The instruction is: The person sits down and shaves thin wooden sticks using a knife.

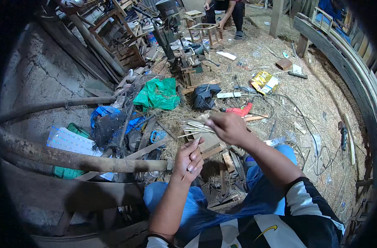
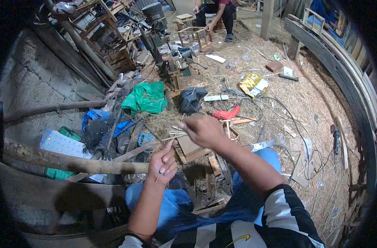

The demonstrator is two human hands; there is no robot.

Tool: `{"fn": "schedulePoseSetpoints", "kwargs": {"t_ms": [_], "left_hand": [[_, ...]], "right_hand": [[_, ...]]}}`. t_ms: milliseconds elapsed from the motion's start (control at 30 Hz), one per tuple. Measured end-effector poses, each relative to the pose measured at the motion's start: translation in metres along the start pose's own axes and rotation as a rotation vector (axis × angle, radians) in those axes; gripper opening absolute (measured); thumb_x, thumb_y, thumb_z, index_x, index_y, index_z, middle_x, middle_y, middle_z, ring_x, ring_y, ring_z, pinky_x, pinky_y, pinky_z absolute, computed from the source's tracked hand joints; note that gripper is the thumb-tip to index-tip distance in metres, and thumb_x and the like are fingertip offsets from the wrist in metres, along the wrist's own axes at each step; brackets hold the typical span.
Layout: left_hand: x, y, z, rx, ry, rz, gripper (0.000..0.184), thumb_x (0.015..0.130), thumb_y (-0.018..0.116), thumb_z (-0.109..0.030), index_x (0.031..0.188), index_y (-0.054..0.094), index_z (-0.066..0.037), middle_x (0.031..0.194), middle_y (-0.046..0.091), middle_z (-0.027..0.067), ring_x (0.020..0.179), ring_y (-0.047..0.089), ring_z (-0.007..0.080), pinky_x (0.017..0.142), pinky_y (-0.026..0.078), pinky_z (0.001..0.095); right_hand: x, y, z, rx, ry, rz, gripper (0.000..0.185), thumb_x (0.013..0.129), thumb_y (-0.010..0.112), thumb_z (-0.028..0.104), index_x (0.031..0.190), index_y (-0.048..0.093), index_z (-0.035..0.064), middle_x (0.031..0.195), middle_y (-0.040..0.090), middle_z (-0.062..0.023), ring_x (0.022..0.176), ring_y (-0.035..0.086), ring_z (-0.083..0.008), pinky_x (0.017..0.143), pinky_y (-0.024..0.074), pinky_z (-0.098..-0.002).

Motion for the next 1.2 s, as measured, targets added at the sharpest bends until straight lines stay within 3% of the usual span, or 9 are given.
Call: {"fn": "schedulePoseSetpoints", "kwargs": {"t_ms": [400,500,567,600,733,967,1033,1133,1200], "left_hand": [[-0.008,0.007,-0.001,0.085,0.04,-0.019,0.028,0.106,0.044,-0.018,0.114,0.061,0.003,0.054,0.045,-0.0034,0.029,0.032,0.0066,0.03,0.03,0.0228],[-0.007,0.013,-0.003,0.085,0.035,0.031,0.028,0.106,0.044,-0.018,0.114,0.061,0.003,0.055,0.045,-0.0033,0.029,0.032,0.0065,0.03,0.03,0.0226],[-0.007,0.014,0.001,0.093,0.007,0.04,0.028,0.106,0.044,-0.018,0.115,0.061,0.003,0.055,0.046,-0.0032,0.029,0.032,0.0065,0.03,0.03,0.0224],[-0.006,0.014,0.003,0.09,0.003,0.038,0.028,0.106,0.044,-0.018,0.115,0.061,0.003,0.055,0.046,-0.0032,0.029,0.032,0.0065,0.03,0.03,0.0224],[-0.005,0.017,0.005,0.2,-0.002,-0.029,0.026,0.104,0.049,-0.017,0.111,0.063,0.003,0.056,0.049,-0.0015,0.03,0.033,0.0067,0.031,0.03,0.0216],[-0.01,0.02,-0.004,0.59,0.142,-0.152,0.021,0.098,0.062,-0.017,0.099,0.068,0.002,0.053,0.047,-0.0022,0.032,0.034,0.0059,0.032,0.029,0.0211],[-0.009,0.018,-0.004,0.572,0.176,-0.17,0.02,0.098,0.062,-0.017,0.099,0.068,0.002,0.053,0.047,-0.0022,0.032,0.034,0.0058,0.033,0.029,0.0212],[-0.009,0.018,-0.009,0.548,0.242,-0.193,0.02,0.098,0.062,-0.017,0.099,0.068,0.001,0.052,0.047,-0.0024,0.033,0.034,0.0057,0.033,0.03,0.0213],[-0.01,0.017,-0.012,0.545,0.274,-0.2,0.02,0.098,0.062,-0.018,0.099,0.068,0.001,0.052,0.046,-0.0026,0.033,0.034,0.0056,0.034,0.03,0.0214]], "right_hand": [[-0.008,0.011,-0.014,0.004,0.131,0.01,0.039,0.099,0.052,0.041,0.091,0.065,0.0054,0.077,0.063,-0.0179,0.073,0.065,-0.0377,0.064,0.0482,-0.0495],[0.003,0.015,-0.049,0.394,0.274,-0.061,0.041,0.099,0.055,0.043,0.095,0.067,0.0032,0.069,0.06,-0.009,0.059,0.059,-0.022,0.052,0.0439,-0.0383],[-0.007,0.03,-0.04,1.296,0.509,0.126,0.035,0.101,0.056,0.037,0.1,0.064,0.003,0.062,0.047,0.0052,0.046,0.038,-0.0051,0.04,0.0296,-0.0257],[-0.009,0.023,-0.022,1.305,0.546,0.121,0.025,0.099,0.06,0.031,0.102,0.063,0.006,0.061,0.044,0.0072,0.043,0.03,-0.0009,0.038,0.02,-0.02],[-0.005,0.015,-0.031,1.159,0.599,-0.004,0.019,0.096,0.066,0.025,0.092,0.061,0.0077,0.06,0.045,0.0061,0.043,0.033,-0.0033,0.039,0.0206,-0.0217],[0.002,-0.015,-0.061,1.04,0.643,-0.158,0.031,0.097,0.063,0.04,0.088,0.06,0.0105,0.064,0.047,0.0079,0.047,0.034,-0.0005,0.042,0.0211,-0.0207],[0.003,-0.008,-0.062,1.065,0.56,-0.124,0.039,0.101,0.055,0.045,0.094,0.06,0.0071,0.064,0.048,0.0029,0.05,0.042,-0.007,0.044,0.0311,-0.0264],[0.001,-0.013,-0.036,0.398,0.221,-0.194,0.039,0.104,0.045,0.04,0.097,0.055,0.0031,0.071,0.057,-0.0158,0.067,0.059,-0.0385,0.062,0.0457,-0.0488],[-0.007,-0.009,-0.011,0.278,0.142,-0.096,0.034,0.103,0.048,0.038,0.096,0.055,0.005,0.075,0.059,-0.0163,0.07,0.06,-0.04,0.062,0.0461,-0.0499]]}}
Point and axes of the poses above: each hand's wrist, its own x-axis towards the middle knuckle, its own y-axis out of the palm, z = x × y, the point moved 6 cm from there along x, towards the middle knuckle
